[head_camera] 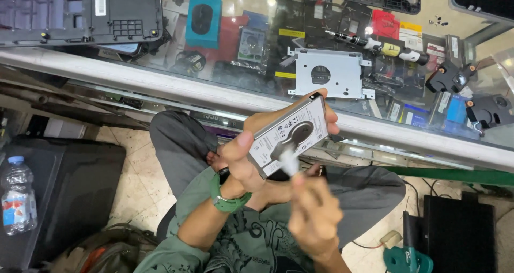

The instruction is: Cleaning a laptop hard drive with a brush and then mounting it into its metal bracket for installation.

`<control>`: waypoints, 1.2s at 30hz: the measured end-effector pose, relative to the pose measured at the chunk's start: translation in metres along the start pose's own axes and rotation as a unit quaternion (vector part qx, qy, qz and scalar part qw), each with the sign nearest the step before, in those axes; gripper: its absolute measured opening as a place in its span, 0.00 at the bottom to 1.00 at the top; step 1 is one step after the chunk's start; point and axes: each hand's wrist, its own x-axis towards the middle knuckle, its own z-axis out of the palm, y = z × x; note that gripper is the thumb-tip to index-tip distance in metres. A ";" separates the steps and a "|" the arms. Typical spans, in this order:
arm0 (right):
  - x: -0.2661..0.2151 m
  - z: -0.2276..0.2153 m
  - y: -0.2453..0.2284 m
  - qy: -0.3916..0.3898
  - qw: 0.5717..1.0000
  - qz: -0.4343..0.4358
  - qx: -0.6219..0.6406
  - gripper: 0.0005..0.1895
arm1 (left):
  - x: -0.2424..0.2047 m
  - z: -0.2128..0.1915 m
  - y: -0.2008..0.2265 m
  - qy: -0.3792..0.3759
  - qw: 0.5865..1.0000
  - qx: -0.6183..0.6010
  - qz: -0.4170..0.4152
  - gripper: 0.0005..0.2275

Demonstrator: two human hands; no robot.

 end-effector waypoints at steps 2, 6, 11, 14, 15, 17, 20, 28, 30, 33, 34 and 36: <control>-0.004 -0.001 0.003 -0.009 1.000 -0.009 0.019 0.12 | 0.001 -0.006 0.008 -0.022 0.999 -0.019 -0.033 0.42; 0.014 -0.009 0.018 0.060 0.998 0.031 0.005 0.22 | -0.006 0.008 -0.003 0.004 0.998 -0.061 -0.026 0.40; 0.026 -0.014 0.005 0.012 1.000 -0.019 0.008 0.20 | -0.005 -0.001 0.004 -0.030 0.994 -0.064 -0.079 0.42; 0.035 -0.019 -0.001 0.017 1.000 0.008 0.008 0.11 | -0.007 0.003 -0.011 0.005 0.998 -0.064 -0.008 0.38; 0.039 -0.017 -0.009 -0.005 1.000 0.004 0.009 0.03 | -0.006 0.002 -0.014 0.015 0.997 -0.075 0.013 0.37; 0.032 -0.018 -0.002 -0.010 0.999 -0.007 0.030 0.02 | -0.004 0.001 -0.006 0.003 0.998 -0.063 -0.006 0.38; 0.026 -0.017 0.007 -0.004 0.999 0.001 0.040 0.12 | -0.005 0.004 -0.007 0.011 0.999 -0.050 -0.018 0.39; 0.017 -0.019 0.027 0.049 0.998 0.009 -0.043 0.23 | -0.007 -0.009 0.004 0.010 0.992 -0.102 -0.078 0.42; 0.008 -0.014 0.022 -0.052 0.996 -0.054 -0.045 0.16 | -0.003 -0.015 0.005 -0.019 0.982 -0.160 -0.100 0.44; 0.014 -0.028 0.005 -0.193 0.963 -0.071 0.172 0.16 | -0.003 -0.015 0.015 -0.022 0.977 -0.180 -0.116 0.46; 0.001 -0.030 0.021 -0.193 0.963 -0.070 0.172 0.16 | -0.003 -0.016 0.018 -0.022 0.976 -0.180 -0.116 0.46; -0.029 -0.037 0.049 -0.038 0.971 0.008 0.235 0.18 | -0.008 -0.015 0.022 -0.019 0.966 -0.218 -0.138 0.48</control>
